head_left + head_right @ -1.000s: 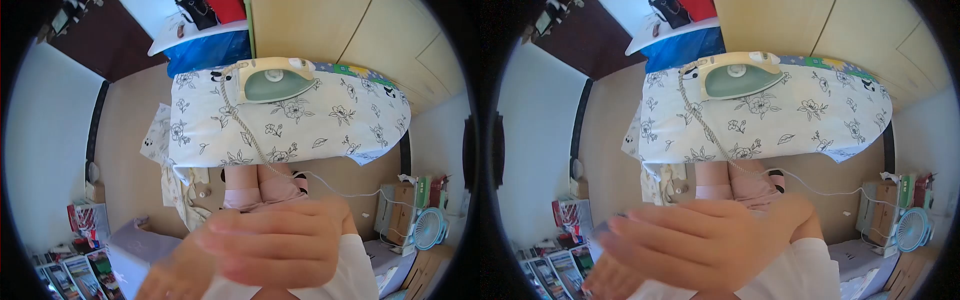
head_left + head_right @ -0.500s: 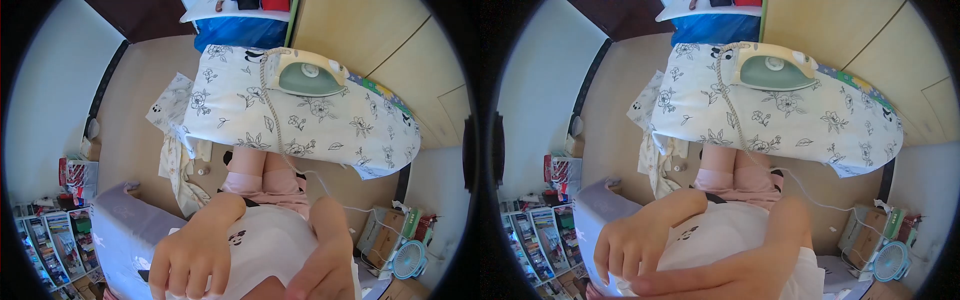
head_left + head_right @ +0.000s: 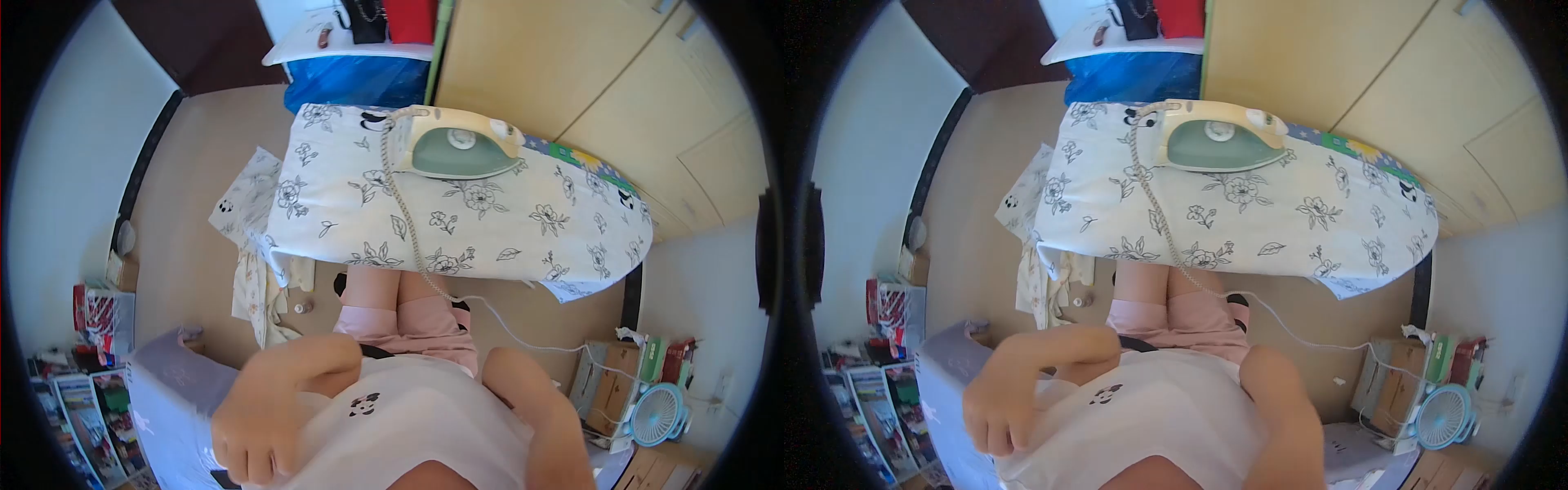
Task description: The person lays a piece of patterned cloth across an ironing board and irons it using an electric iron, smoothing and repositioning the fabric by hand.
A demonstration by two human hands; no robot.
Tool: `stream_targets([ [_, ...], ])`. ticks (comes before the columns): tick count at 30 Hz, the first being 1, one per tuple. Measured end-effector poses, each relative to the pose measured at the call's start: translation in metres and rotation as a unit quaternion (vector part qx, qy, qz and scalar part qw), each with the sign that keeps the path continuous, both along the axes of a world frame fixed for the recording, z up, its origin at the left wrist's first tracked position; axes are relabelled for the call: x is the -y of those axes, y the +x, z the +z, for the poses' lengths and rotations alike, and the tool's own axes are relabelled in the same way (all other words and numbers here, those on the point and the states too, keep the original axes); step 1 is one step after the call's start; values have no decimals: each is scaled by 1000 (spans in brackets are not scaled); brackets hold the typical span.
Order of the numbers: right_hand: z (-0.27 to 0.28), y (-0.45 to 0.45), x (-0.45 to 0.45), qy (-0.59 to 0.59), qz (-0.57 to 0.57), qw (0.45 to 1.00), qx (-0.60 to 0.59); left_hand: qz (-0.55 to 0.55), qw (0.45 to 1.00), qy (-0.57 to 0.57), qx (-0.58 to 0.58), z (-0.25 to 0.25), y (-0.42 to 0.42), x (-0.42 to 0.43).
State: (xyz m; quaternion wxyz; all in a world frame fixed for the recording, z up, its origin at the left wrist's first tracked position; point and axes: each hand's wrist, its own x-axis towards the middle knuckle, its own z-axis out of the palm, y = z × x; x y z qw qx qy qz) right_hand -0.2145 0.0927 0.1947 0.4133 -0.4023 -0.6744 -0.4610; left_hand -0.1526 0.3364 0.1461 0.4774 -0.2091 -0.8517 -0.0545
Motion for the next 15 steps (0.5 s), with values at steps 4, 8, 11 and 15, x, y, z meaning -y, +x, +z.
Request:
stream_targets([
  [4,-10,4,43,-260,508,819,-60,357,924,98,91,-4,-8,-62],
  [8,-54,13,70,-236,488,816,-199,352,933,65,37,-12,-12,-98],
  [11,-72,3,84,-229,397,801,-384,356,934,28,-17,-23,-16,-122],
  [15,-99,-7,86,-213,344,811,-422,298,929,24,-220,-8,-8,-86],
])
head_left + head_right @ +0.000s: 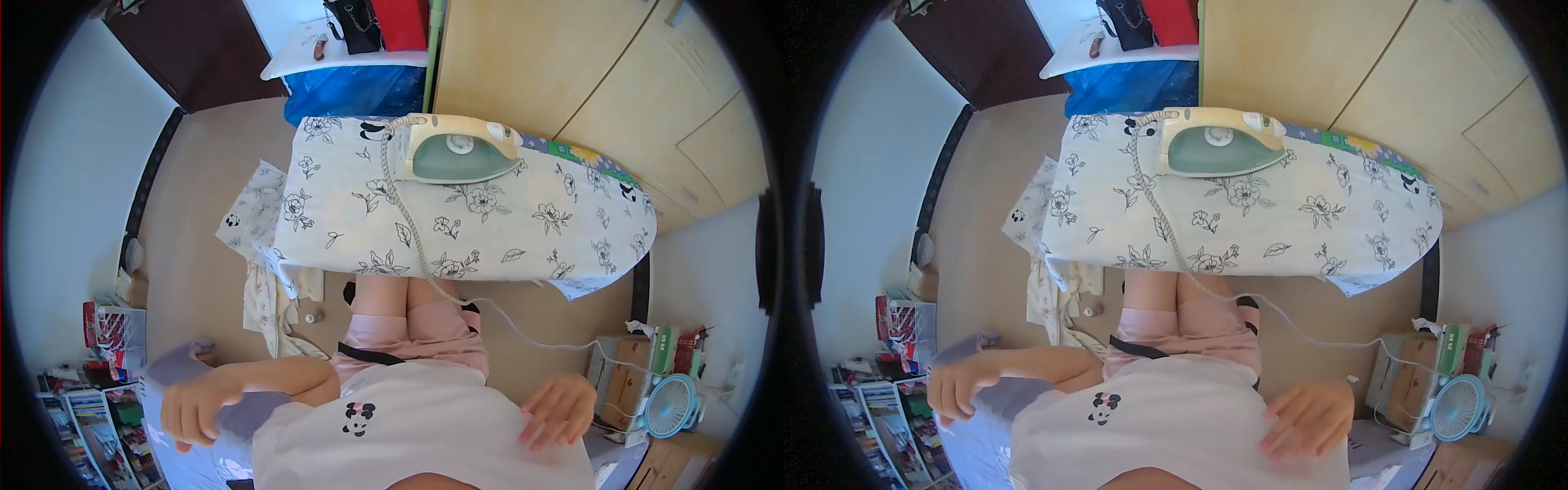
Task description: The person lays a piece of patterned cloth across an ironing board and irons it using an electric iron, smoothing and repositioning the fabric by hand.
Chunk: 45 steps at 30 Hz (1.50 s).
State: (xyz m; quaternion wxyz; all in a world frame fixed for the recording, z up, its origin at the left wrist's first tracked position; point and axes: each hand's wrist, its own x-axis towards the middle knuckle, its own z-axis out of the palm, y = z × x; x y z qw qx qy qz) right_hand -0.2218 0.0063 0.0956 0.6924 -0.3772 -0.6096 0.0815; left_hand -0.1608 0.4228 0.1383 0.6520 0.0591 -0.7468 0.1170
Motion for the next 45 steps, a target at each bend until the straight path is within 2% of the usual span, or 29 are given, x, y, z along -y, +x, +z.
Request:
stream_targets([
  [1,-5,5,-4,-46,24,999,-10,-51,983,-48,-167,5,0,29],
  [3,-9,15,-13,-169,28,985,-11,192,937,25,-291,8,-5,72],
  [4,-11,18,-20,-245,9,969,-4,258,903,-17,-344,17,-9,113],
  [5,-14,19,-31,-247,4,969,-4,321,860,-56,-394,25,-12,140],
  [7,-22,20,-52,-386,-153,909,-21,267,881,-23,-390,21,-19,138],
  [10,-30,17,-63,-441,-199,875,-24,122,919,72,-368,11,-44,126],
  [13,-35,19,-63,-425,-184,884,-58,-14,930,163,-329,4,-57,116],
  [16,-35,19,-62,-411,-216,884,-49,14,946,174,-274,4,-52,124],
  [20,-36,22,-62,-413,-201,885,-75,46,953,166,-249,-10,-51,117],
  [22,-41,25,-63,-371,-187,905,-86,-83,957,121,-249,-42,-61,103],
  [26,-49,35,-76,-359,-118,912,-158,-29,951,154,-268,-10,-44,119],
  [28,-60,34,-80,-441,-120,862,-217,-10,958,133,-255,-3,-36,125],
  [29,-77,30,-81,-442,-119,861,-220,1,960,122,-251,1,-32,128],
  [30,-103,24,-82,-584,-184,779,-137,11,963,110,-246,3,-29,131],
  [31,-125,18,-83,-704,-241,667,-47,22,965,98,-242,6,-25,134],
  [32,-141,12,-83,-706,-238,666,-50,33,967,86,-239,8,-23,136],
  [34,-161,4,-82,-674,-305,673,-10,57,969,63,-232,10,-18,141],
  [37,-140,13,-86,-680,-260,681,-78,92,971,34,-217,13,-13,144],
  [40,-146,14,-85,-683,-274,672,-81,125,973,4,-196,14,-11,146],
  [45,-141,16,-81,-639,-309,699,-80,73,976,29,-203,20,-11,140],
])
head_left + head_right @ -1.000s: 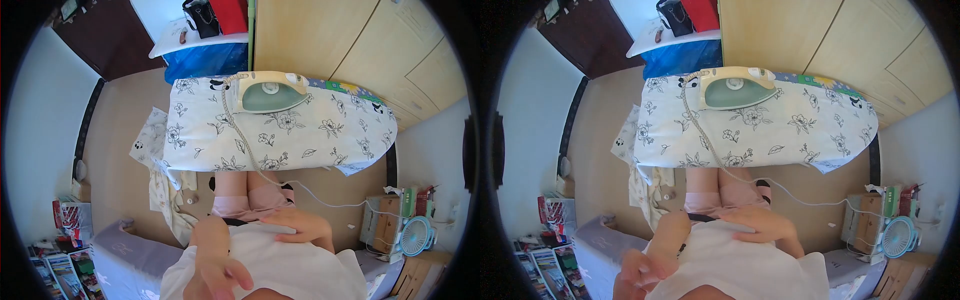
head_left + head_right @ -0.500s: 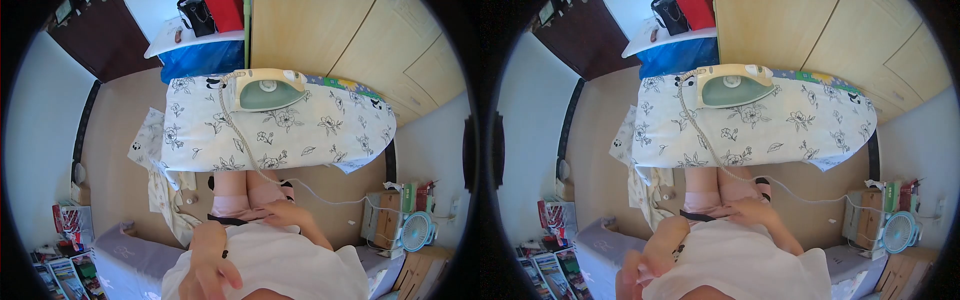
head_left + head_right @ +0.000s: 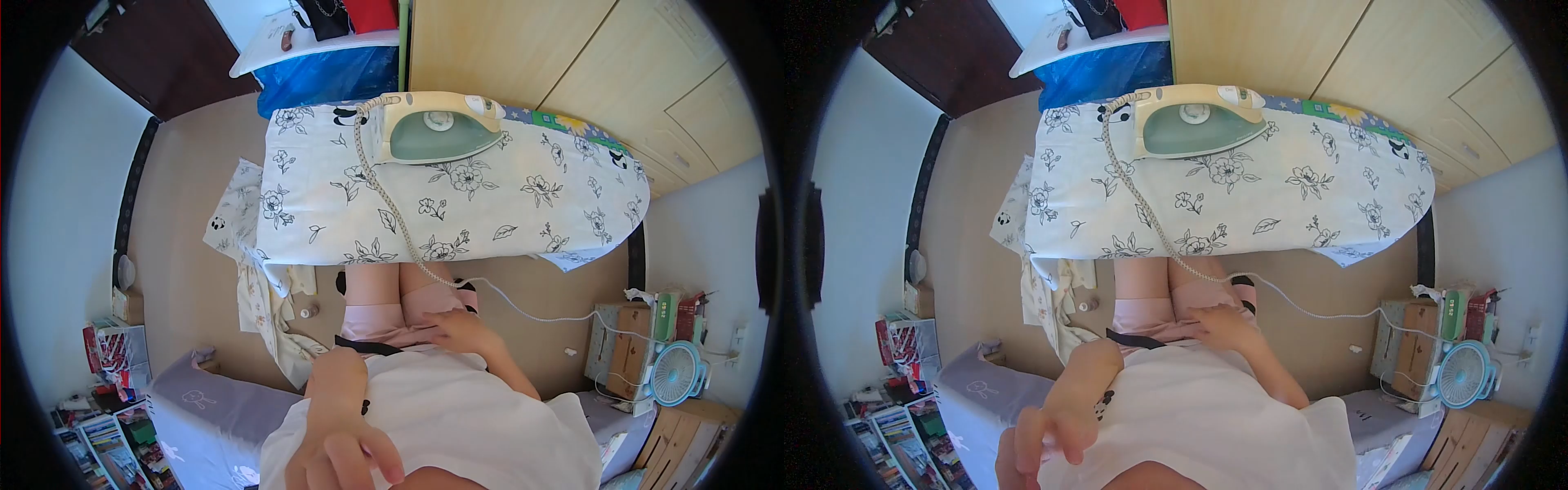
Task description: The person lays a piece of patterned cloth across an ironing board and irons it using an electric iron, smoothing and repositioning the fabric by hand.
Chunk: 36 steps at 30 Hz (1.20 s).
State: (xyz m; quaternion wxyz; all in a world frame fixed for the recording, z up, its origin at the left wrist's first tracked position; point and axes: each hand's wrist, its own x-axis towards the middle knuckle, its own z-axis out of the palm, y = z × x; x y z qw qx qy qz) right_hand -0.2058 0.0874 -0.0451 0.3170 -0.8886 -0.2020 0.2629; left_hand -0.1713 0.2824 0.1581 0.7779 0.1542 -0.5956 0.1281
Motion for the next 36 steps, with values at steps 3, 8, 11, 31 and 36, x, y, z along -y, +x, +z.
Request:
stream_targets([
  [3,-3,-1,1,-2,-1,1000,8,-43,999,11,-10,2,0,-2],
  [8,-10,-5,1,-6,-6,998,59,-110,993,26,-29,2,-2,-4],
  [11,-7,-1,2,-23,4,1000,-15,-137,989,32,-38,2,-3,-4],
  [31,-7,1,5,-11,-10,1000,7,-71,992,97,-40,-16,-18,-18],
  [36,-9,1,4,-31,-7,999,-1,-8,998,38,51,-11,6,-1],
])
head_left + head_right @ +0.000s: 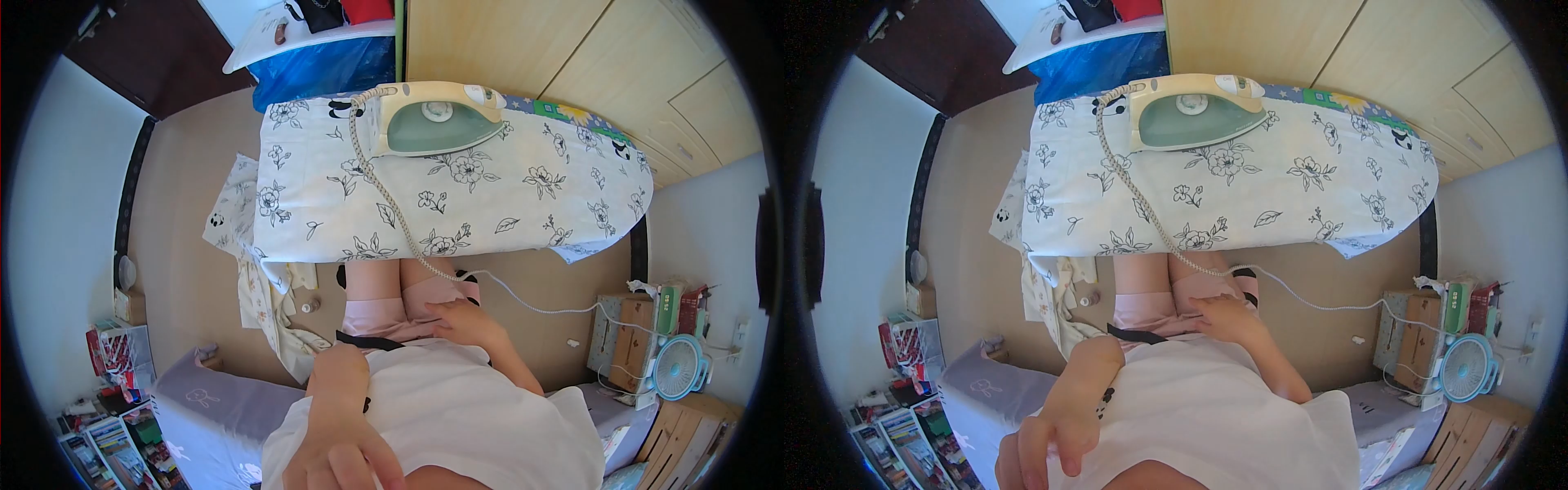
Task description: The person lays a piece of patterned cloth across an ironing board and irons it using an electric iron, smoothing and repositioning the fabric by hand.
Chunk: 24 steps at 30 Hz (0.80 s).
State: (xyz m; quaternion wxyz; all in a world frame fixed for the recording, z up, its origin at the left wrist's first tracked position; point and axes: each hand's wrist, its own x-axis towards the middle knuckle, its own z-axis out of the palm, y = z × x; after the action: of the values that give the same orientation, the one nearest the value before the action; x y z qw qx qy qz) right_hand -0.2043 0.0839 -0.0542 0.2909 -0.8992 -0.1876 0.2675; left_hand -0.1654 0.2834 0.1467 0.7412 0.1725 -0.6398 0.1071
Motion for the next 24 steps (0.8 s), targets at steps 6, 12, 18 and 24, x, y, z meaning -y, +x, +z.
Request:
stream_targets([
  [6,2,0,-1,11,-1,1000,-2,-18,1000,18,-14,-4,-5,-9],
  [12,7,2,-2,3,5,1000,-4,-21,998,38,-49,-7,-22,-18],
  [18,0,1,-1,10,7,1000,7,-23,994,58,-85,-10,-34,-23],
  [24,38,15,-4,45,42,998,-9,45,995,77,-33,-17,-28,-32],
])
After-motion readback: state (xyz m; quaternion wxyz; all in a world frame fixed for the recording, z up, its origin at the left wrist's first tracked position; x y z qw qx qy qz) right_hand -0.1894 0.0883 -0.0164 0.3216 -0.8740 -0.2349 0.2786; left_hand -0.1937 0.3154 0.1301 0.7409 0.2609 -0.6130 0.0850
